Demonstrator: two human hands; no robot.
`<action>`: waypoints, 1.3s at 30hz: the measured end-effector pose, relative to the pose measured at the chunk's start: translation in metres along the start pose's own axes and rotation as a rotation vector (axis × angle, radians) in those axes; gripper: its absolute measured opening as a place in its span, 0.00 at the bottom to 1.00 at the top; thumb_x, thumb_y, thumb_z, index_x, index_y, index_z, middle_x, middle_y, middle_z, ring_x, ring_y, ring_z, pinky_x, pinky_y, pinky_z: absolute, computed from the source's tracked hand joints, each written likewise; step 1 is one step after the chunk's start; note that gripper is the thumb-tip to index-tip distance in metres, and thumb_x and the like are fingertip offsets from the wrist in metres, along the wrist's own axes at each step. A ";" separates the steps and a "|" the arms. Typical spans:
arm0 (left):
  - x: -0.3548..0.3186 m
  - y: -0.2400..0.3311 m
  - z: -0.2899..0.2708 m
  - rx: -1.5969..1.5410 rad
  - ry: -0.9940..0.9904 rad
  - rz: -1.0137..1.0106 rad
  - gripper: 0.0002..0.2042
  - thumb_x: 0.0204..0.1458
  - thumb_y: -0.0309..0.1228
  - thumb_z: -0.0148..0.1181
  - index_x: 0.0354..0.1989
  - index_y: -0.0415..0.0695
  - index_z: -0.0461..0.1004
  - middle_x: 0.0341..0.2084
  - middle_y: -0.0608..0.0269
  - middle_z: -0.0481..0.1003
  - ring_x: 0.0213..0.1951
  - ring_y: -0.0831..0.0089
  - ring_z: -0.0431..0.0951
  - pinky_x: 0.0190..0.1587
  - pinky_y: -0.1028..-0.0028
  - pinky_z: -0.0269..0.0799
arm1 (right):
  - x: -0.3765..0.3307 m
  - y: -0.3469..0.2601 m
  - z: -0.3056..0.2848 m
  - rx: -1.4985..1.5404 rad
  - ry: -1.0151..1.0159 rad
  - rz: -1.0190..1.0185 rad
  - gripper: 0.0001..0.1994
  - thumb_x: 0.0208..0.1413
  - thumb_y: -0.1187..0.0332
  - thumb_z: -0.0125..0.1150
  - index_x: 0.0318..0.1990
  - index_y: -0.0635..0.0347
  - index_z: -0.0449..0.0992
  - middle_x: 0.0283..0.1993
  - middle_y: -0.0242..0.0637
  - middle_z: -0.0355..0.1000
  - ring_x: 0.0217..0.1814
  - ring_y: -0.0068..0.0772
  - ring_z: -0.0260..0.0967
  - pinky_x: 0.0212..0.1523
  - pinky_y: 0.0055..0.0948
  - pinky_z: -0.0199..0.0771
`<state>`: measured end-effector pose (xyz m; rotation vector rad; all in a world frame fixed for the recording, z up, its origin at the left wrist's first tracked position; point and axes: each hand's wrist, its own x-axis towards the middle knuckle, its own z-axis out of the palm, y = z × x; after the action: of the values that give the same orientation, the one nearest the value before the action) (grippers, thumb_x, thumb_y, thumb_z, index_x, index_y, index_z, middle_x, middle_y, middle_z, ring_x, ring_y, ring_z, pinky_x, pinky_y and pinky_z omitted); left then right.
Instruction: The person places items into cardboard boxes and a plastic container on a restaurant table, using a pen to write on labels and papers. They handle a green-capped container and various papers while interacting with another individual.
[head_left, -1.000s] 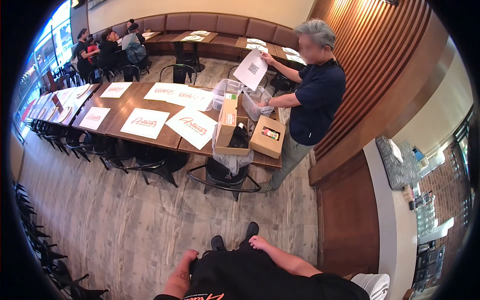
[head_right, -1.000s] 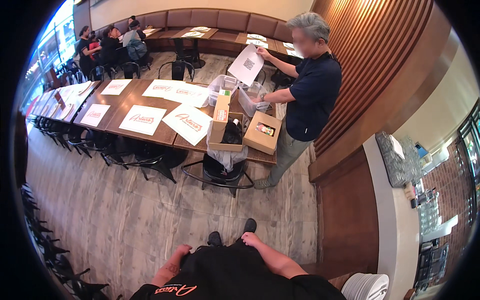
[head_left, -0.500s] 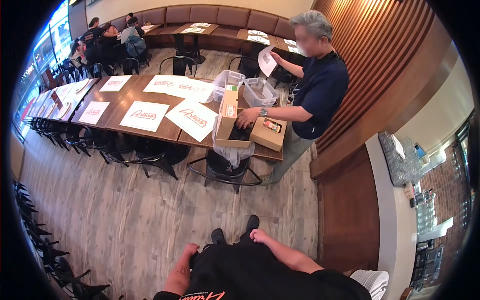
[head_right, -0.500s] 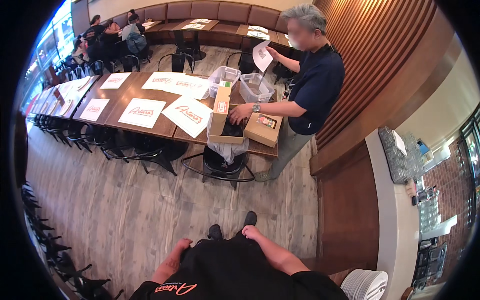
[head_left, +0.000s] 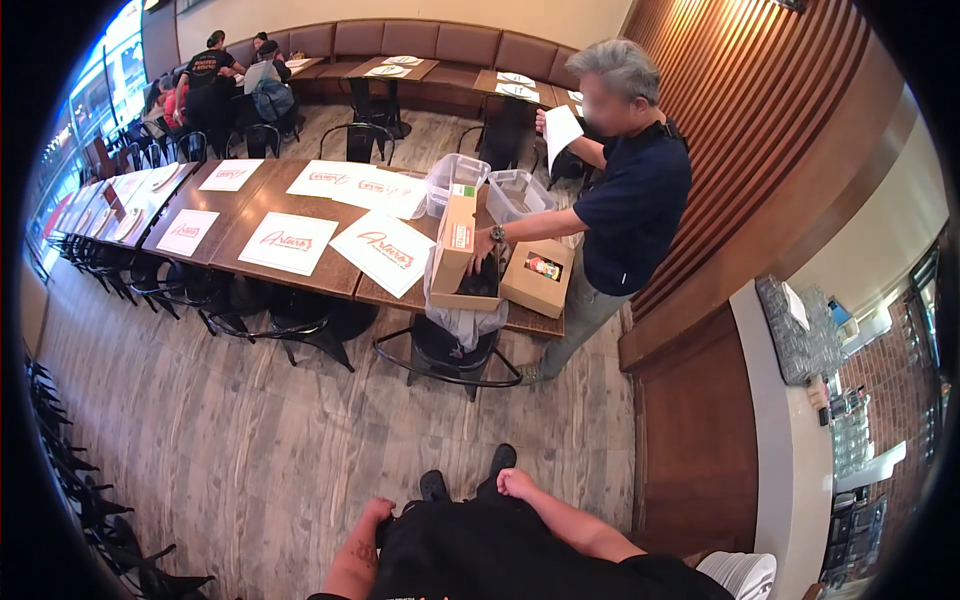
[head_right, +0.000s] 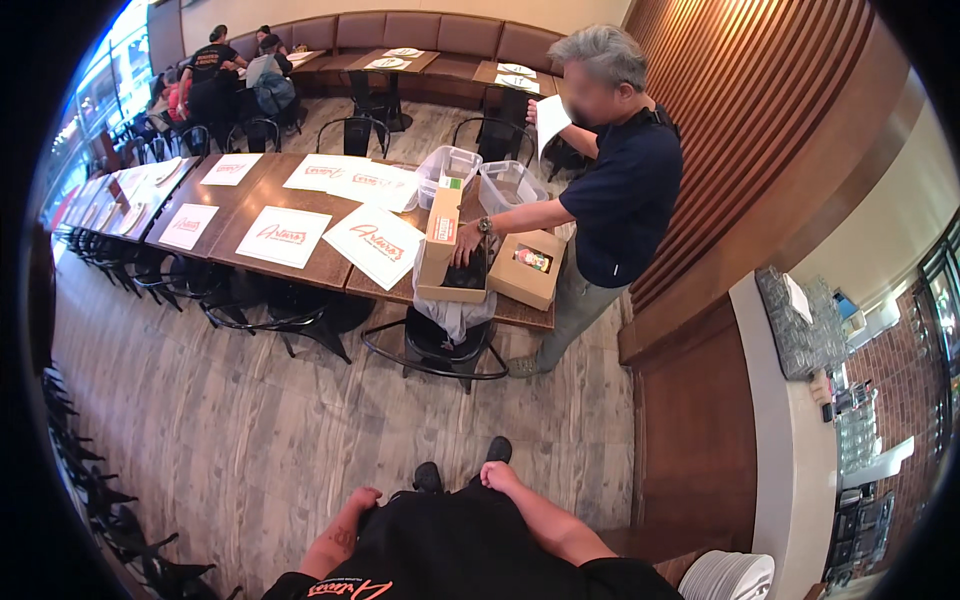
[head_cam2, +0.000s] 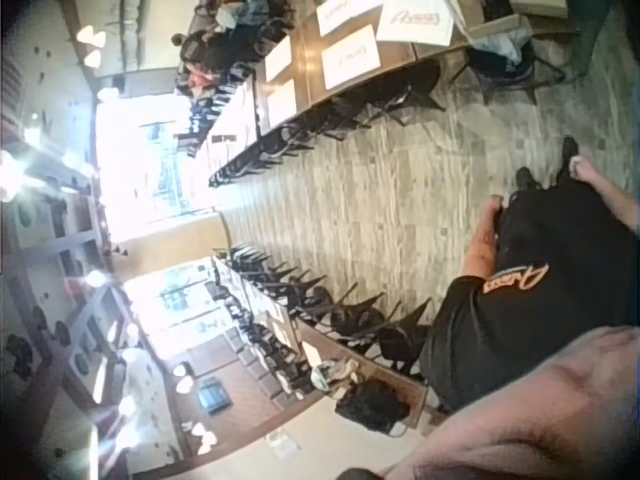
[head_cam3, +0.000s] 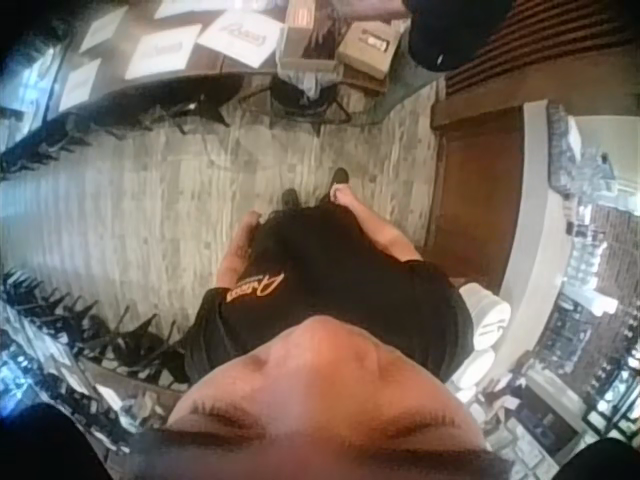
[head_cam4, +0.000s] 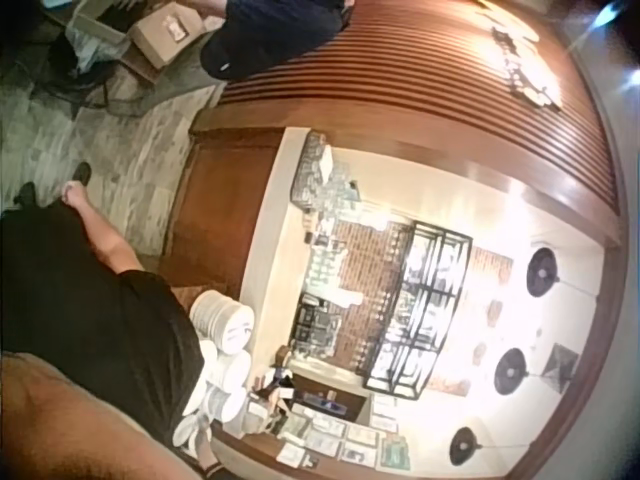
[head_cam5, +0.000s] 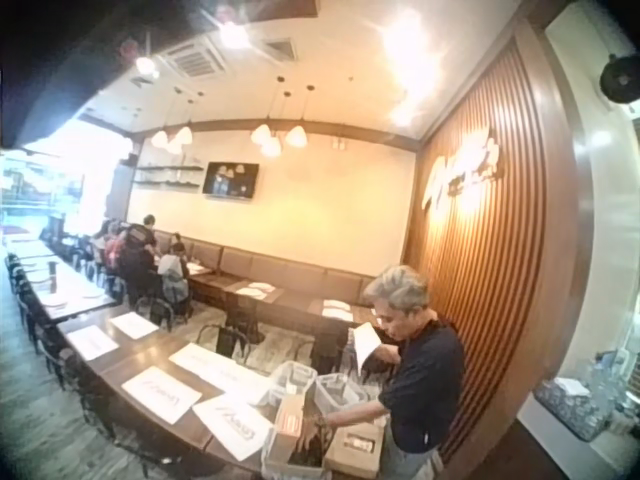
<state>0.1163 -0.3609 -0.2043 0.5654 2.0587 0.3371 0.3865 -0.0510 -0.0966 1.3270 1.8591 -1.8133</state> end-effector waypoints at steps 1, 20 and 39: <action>-0.004 0.002 0.000 -0.095 -0.017 -0.056 0.14 0.45 0.39 0.60 0.38 0.48 0.80 0.34 0.59 0.79 0.39 0.67 0.79 0.45 0.69 0.72 | 0.000 0.002 0.001 -0.017 -0.009 -0.004 0.12 0.49 0.77 0.38 0.25 0.57 0.72 0.23 0.34 0.72 0.25 0.25 0.69 0.25 0.26 0.69; -0.009 0.008 -0.009 -0.124 -0.009 -0.007 0.12 0.47 0.37 0.58 0.38 0.47 0.80 0.35 0.58 0.79 0.39 0.66 0.79 0.45 0.70 0.72 | -0.002 -0.009 -0.001 -0.060 -0.037 0.053 0.11 0.48 0.76 0.40 0.24 0.56 0.72 0.24 0.31 0.72 0.24 0.23 0.67 0.23 0.24 0.65; 0.018 -0.005 -0.009 -0.105 -0.093 -0.038 0.15 0.47 0.43 0.56 0.38 0.49 0.79 0.37 0.58 0.78 0.42 0.64 0.78 0.48 0.69 0.71 | -0.002 -0.013 0.002 -0.102 -0.032 0.071 0.11 0.47 0.76 0.41 0.23 0.55 0.72 0.24 0.31 0.72 0.23 0.22 0.66 0.21 0.24 0.63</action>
<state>0.0988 -0.3556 -0.2150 0.4693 1.9479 0.3868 0.3776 -0.0513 -0.0874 1.3039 1.8378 -1.6718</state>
